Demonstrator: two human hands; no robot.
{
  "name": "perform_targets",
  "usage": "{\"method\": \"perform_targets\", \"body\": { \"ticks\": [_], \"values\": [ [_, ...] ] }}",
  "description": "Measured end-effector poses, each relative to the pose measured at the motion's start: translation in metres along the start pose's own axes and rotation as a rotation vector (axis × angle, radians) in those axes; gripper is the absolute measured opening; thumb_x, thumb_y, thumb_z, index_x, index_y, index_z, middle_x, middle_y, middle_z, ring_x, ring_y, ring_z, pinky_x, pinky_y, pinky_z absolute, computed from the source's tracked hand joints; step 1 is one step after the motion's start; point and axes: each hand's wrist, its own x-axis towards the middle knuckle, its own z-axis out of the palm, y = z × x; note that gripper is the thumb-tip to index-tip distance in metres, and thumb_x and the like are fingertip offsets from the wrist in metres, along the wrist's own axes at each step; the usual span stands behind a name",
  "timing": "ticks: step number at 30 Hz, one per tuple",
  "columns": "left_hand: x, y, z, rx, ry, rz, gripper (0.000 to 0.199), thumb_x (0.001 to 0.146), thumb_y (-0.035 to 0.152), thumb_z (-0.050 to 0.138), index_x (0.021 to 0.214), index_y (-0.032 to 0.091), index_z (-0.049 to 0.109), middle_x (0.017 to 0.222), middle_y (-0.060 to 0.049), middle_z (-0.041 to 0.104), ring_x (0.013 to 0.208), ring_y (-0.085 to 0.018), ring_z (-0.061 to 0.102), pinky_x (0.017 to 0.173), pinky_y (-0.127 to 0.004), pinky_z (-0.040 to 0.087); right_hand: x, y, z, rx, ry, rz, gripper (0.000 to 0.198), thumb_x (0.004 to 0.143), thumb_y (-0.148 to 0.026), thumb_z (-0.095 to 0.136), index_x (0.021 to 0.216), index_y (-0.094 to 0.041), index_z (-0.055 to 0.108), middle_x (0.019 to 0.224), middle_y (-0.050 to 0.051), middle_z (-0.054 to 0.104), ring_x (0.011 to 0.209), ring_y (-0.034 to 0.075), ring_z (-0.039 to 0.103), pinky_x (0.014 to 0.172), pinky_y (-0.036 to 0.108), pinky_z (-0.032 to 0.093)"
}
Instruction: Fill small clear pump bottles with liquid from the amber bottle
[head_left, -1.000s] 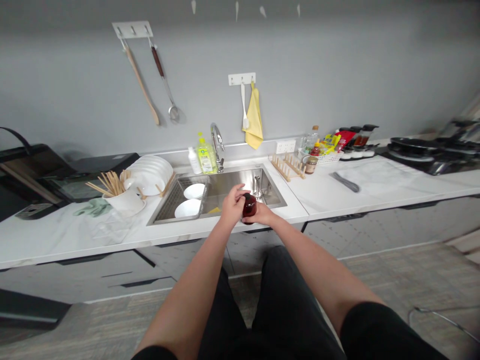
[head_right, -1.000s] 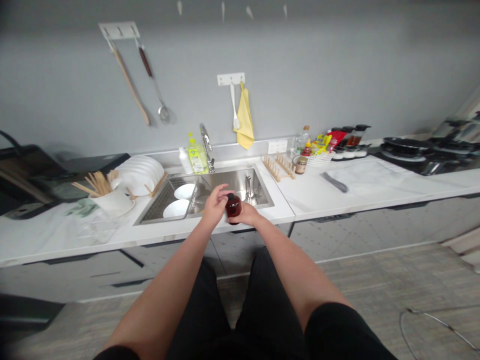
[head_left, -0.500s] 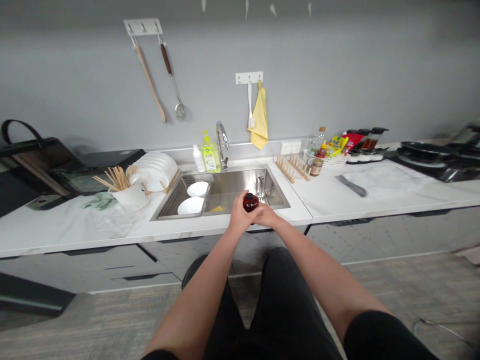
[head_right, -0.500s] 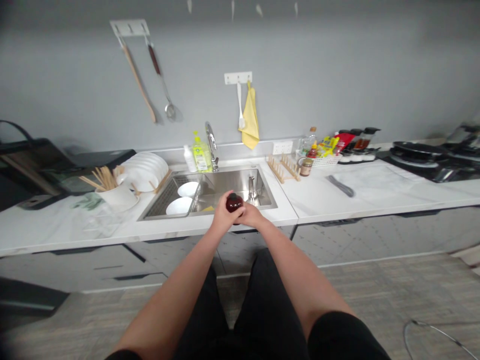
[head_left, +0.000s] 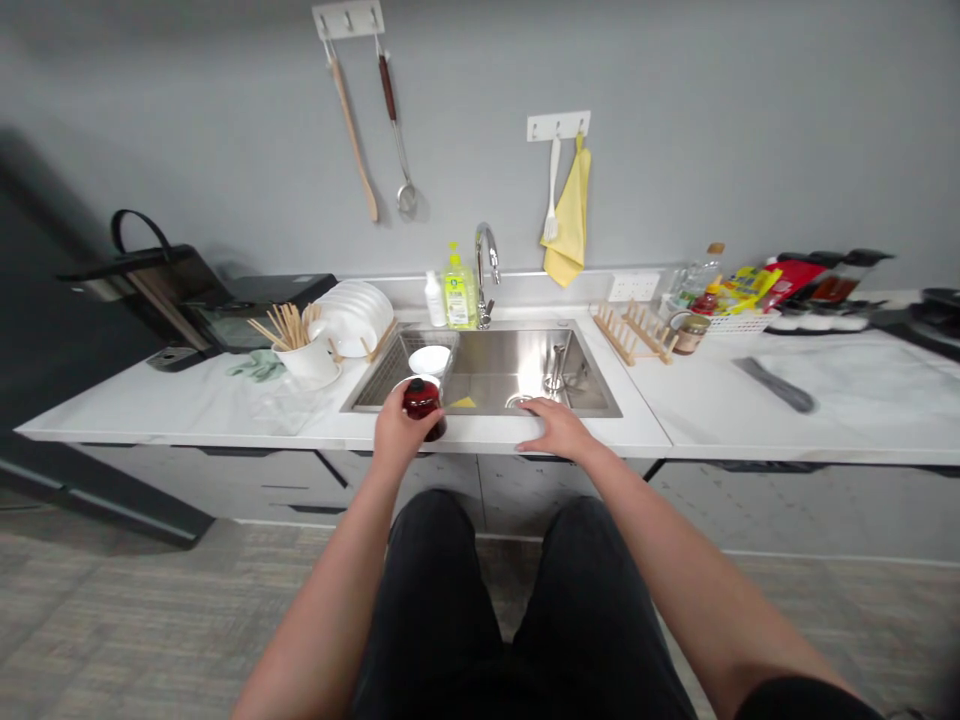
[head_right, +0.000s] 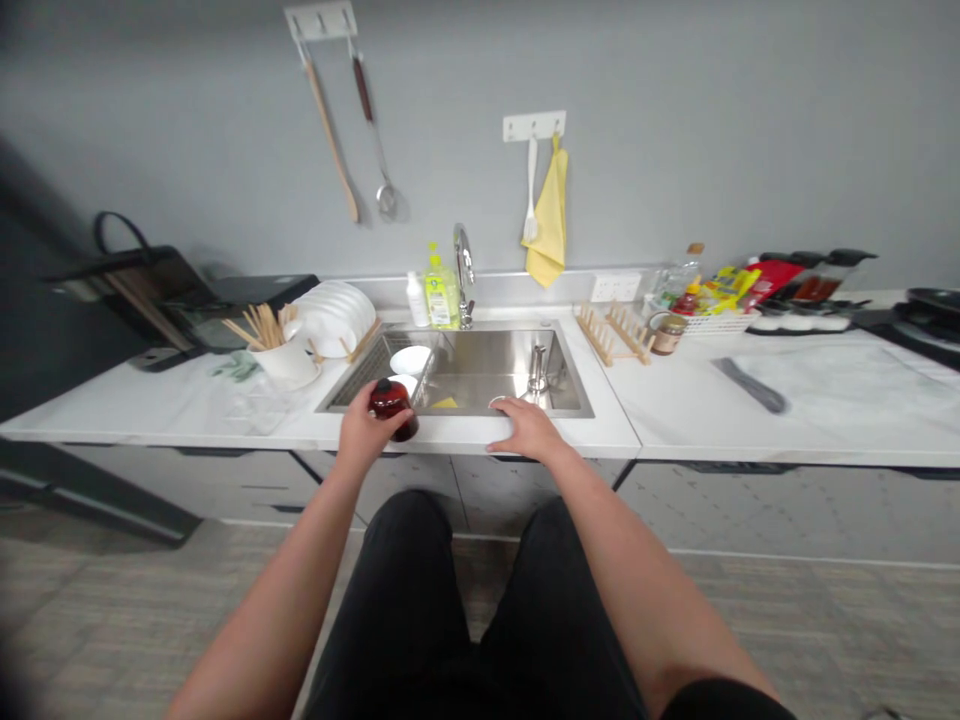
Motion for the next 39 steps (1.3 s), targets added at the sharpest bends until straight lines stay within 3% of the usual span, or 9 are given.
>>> {"method": "perform_targets", "body": {
  "ticks": [7,12,19,26,36,39],
  "values": [
    [0.039,-0.041,-0.111,0.562,0.027,-0.231,0.091,0.079,0.059,0.096,0.156,0.019,0.067,0.149,-0.020,0.072,0.140,-0.044,0.072,0.123,-0.056,0.058,-0.003,0.001,0.003,-0.033,0.043,-0.034,0.089,0.073,-0.051,0.109,0.154,-0.030,0.078,0.159,0.014,0.077,0.147,0.046,0.072,0.126,0.060,0.055],
    [0.060,-0.051,-0.148,0.748,0.046,-0.366,0.098,0.081,0.063,0.093,0.160,0.016,0.057,0.142,-0.023,0.076,0.129,-0.047,0.075,0.109,-0.057,0.062,-0.003,0.002,0.004,-0.051,0.051,-0.050,0.087,0.075,-0.051,0.109,0.154,-0.030,0.078,0.158,0.015,0.077,0.146,0.045,0.073,0.126,0.061,0.056],
    [0.071,-0.060,-0.164,1.042,0.024,-0.148,0.086,0.090,0.070,0.078,0.149,0.010,0.064,0.144,-0.026,0.068,0.133,-0.046,0.061,0.111,-0.054,0.054,-0.002,0.002,0.004,-0.047,0.053,-0.050,0.085,0.073,-0.051,0.110,0.149,-0.028,0.081,0.154,0.015,0.079,0.143,0.045,0.074,0.124,0.060,0.057],
    [0.085,-0.067,-0.172,1.014,-0.021,-0.208,0.092,0.094,0.074,0.073,0.160,0.011,0.060,0.154,-0.030,0.063,0.139,-0.049,0.057,0.108,-0.057,0.052,-0.003,0.004,0.006,-0.033,0.068,-0.064,0.083,0.073,-0.050,0.110,0.148,-0.029,0.081,0.153,0.016,0.080,0.143,0.045,0.075,0.124,0.062,0.057],
    [0.099,-0.071,-0.167,1.069,-0.034,-0.148,0.087,0.094,0.072,0.075,0.149,0.006,0.065,0.156,-0.037,0.064,0.149,-0.055,0.054,0.113,-0.063,0.050,-0.003,-0.001,0.005,-0.060,0.053,-0.044,0.084,0.071,-0.050,0.111,0.147,-0.028,0.081,0.153,0.015,0.080,0.142,0.045,0.075,0.123,0.060,0.057],
    [0.095,-0.069,-0.164,1.018,0.031,-0.095,0.092,0.091,0.066,0.081,0.154,0.003,0.059,0.158,-0.039,0.062,0.149,-0.059,0.055,0.114,-0.068,0.049,-0.003,-0.004,0.003,-0.052,0.054,-0.032,0.086,0.070,-0.050,0.112,0.148,-0.028,0.081,0.154,0.015,0.079,0.144,0.045,0.074,0.125,0.061,0.056]
  ]
}}
